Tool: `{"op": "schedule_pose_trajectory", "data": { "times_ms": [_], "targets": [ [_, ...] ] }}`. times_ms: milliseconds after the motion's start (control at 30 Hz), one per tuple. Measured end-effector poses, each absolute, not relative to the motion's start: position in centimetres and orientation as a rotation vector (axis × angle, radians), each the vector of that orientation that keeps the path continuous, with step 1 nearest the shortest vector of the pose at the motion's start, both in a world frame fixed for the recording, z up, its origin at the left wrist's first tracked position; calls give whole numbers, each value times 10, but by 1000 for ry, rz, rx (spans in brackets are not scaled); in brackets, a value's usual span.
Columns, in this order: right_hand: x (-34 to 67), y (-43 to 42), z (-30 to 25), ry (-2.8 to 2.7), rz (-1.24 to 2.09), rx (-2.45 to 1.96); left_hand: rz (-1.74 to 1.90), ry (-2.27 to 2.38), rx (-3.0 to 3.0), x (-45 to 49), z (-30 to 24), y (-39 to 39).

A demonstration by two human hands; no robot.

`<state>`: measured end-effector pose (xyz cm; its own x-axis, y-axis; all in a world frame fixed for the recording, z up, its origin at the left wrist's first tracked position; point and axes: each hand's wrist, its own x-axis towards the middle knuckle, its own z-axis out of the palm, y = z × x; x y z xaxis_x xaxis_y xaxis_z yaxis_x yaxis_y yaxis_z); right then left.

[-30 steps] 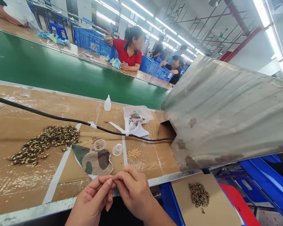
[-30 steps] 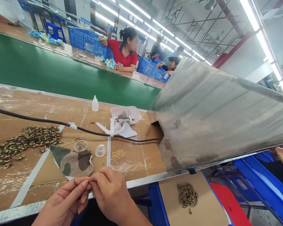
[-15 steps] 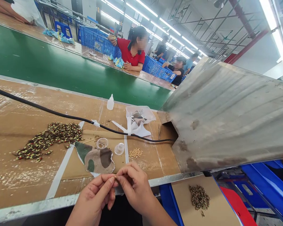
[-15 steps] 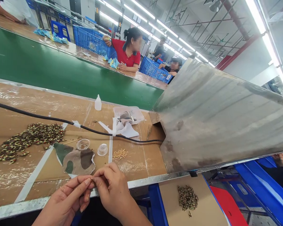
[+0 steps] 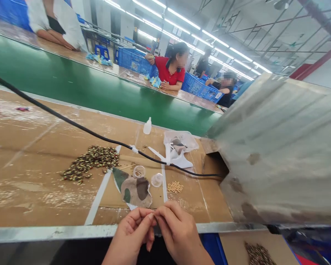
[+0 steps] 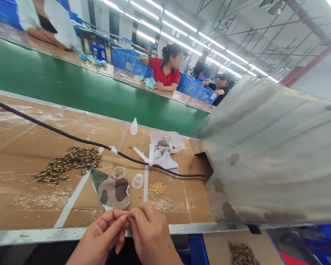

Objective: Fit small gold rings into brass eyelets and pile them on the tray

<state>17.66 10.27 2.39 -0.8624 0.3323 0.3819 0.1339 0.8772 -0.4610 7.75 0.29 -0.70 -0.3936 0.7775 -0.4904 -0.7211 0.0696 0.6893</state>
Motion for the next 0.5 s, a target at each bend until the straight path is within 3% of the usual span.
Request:
{"op": "schedule_pose_trajectory", "data": {
  "times_ms": [100,267,367,433,500],
  "targets": [
    [178,108,20,-2617,525,-234,1614,1134,97,82,-7,3],
    [177,111,18,-2568,753,-389,1616,1324,205,67,2,-11],
    [174,112,20,-2484,799,-537,1667,1907,495,23,8,-29],
    [170,117,23,-2489,780,-521,1514,2426,727,-15,13,-40],
    [165,123,27,-2515,744,-441,1395,2642,672,-49,16,-48]
  ]
}}
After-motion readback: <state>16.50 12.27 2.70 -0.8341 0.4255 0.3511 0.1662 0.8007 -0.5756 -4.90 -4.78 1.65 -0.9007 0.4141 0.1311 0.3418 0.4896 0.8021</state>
